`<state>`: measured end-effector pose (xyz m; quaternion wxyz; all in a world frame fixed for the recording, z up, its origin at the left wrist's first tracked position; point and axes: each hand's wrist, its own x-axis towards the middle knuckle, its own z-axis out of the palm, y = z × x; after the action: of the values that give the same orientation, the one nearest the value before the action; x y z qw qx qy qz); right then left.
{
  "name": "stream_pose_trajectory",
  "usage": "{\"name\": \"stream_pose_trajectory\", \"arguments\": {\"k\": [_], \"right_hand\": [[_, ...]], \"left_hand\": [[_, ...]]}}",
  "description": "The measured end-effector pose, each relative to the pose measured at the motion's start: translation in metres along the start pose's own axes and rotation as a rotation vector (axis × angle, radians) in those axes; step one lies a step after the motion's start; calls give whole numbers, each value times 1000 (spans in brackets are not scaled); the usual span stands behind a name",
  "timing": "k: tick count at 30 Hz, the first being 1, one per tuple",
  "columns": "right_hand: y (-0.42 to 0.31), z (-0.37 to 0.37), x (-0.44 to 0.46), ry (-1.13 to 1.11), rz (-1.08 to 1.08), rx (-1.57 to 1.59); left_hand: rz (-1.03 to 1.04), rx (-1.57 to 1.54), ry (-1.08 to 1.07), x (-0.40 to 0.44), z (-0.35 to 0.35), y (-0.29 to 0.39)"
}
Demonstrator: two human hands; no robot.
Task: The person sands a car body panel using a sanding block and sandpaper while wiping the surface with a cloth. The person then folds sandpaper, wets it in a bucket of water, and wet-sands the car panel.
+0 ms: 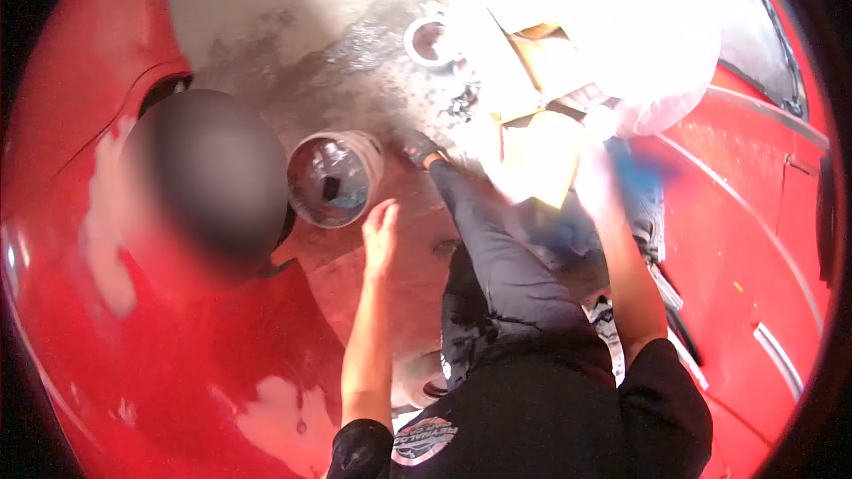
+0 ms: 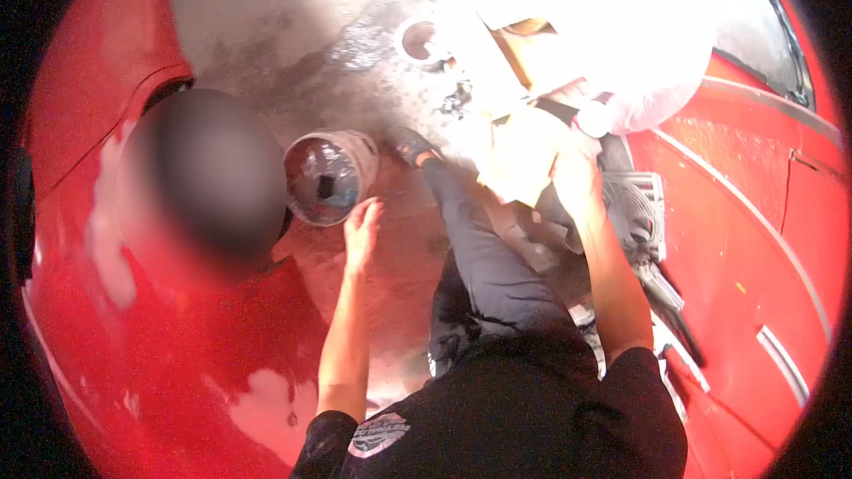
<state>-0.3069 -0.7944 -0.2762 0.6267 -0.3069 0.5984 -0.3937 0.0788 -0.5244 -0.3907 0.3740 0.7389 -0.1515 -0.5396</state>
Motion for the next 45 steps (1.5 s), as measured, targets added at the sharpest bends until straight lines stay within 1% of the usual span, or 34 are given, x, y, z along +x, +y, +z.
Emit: {"name": "stream_pose_trajectory", "arguments": {"k": [2,3,4,6,7,8,10,11,12,13,14,15,16,17,18,19,20,21,23,24,25,26,28,29,30,32,33,35,36,38,41,42,44,45], "right_hand": [[-41,48,-54,-322,-522,-955],[-61,92,-90,-381,-249,-432],[-63,104,-100,-438,-258,-419],[-51,116,-115,-636,115,-175],[-39,116,-111,-744,-167,-527],[-31,123,-114,-797,-184,-517],[-20,138,-136,-842,92,-263],[-17,146,-148,-864,226,-106],[-25,164,-170,-910,230,-110],[-43,184,-201,-919,252,-34],[-59,199,-227,-926,271,42],[-70,206,-243,-962,344,24],[-80,211,-255,-1000,352,16],[-89,215,-267,-1107,262,-181],[-92,220,-283,-1204,156,-381],[-72,225,-296,-1177,-13,-331],[-60,229,-304,-1207,-25,-336],[-52,233,-313,-1129,-246,-494],[-62,237,-345,-969,-648,-711],[-65,241,-369,-994,-717,-674],[-71,243,-395,-1039,-813,-710],[-75,245,-421,-1081,-910,-746],[-73,247,-464,-1194,-1280,-568],[-78,245,-485,-1326,-1165,-558],[-75,241,-498,-1366,-1176,-522],[-65,238,-514,-1405,-1187,-524],[-68,235,-518,-1413,-1193,-522],[-75,231,-526,-1534,-1228,-559],[-75,231,-528,-1545,-1233,-558],[-74,229,-531,-1572,-1333,-522],[-79,231,-523,-1689,-1267,-564],[-76,234,-517,-1610,-1300,-546],[-103,241,-531,-1441,-1421,-524],[-112,247,-536,-1361,-1537,-489]], "left_hand": [[-143,-260,-48,-41,12,71],[-146,-405,-165,-53,10,78],[-142,-551,-282,-66,2,83],[-68,-750,-487,-105,-14,104],[-12,-839,-533,-122,-21,106],[89,-939,-583,-139,-33,105],[196,-955,-360,-185,-52,116],[223,-961,-319,-209,-63,118],[249,-954,-180,-231,-75,118],[268,-947,-41,-255,-85,115],[292,-955,-4,-278,-94,112],[322,-940,95,-300,-101,111],[346,-926,195,-319,-103,109],[395,-864,313,-333,-106,104],[415,-876,340,-352,-111,99],[442,-770,457,-374,-115,96],[465,-659,571,-392,-118,95],[544,-515,669,-409,-116,95],[548,-502,741,-440,-98,107],[551,-485,787,-449,-93,108],[610,-377,862,-452,-88,105],[618,-373,874,-464,-80,110],[649,-492,833,-477,-69,112],[580,-569,804,-486,-66,114],[594,-571,815,-490,-66,112],[772,-577,874,-498,-64,108],[798,-619,870,-507,-62,111],[793,-590,891,-522,-65,113],[783,-558,905,-529,-67,113],[771,-579,924,-536,-72,110],[743,-453,1028,-538,-78,96],[744,-459,1036,-542,-79,96],[703,-247,1046,-557,-80,100],[700,-255,1048,-563,-79,101]]}}
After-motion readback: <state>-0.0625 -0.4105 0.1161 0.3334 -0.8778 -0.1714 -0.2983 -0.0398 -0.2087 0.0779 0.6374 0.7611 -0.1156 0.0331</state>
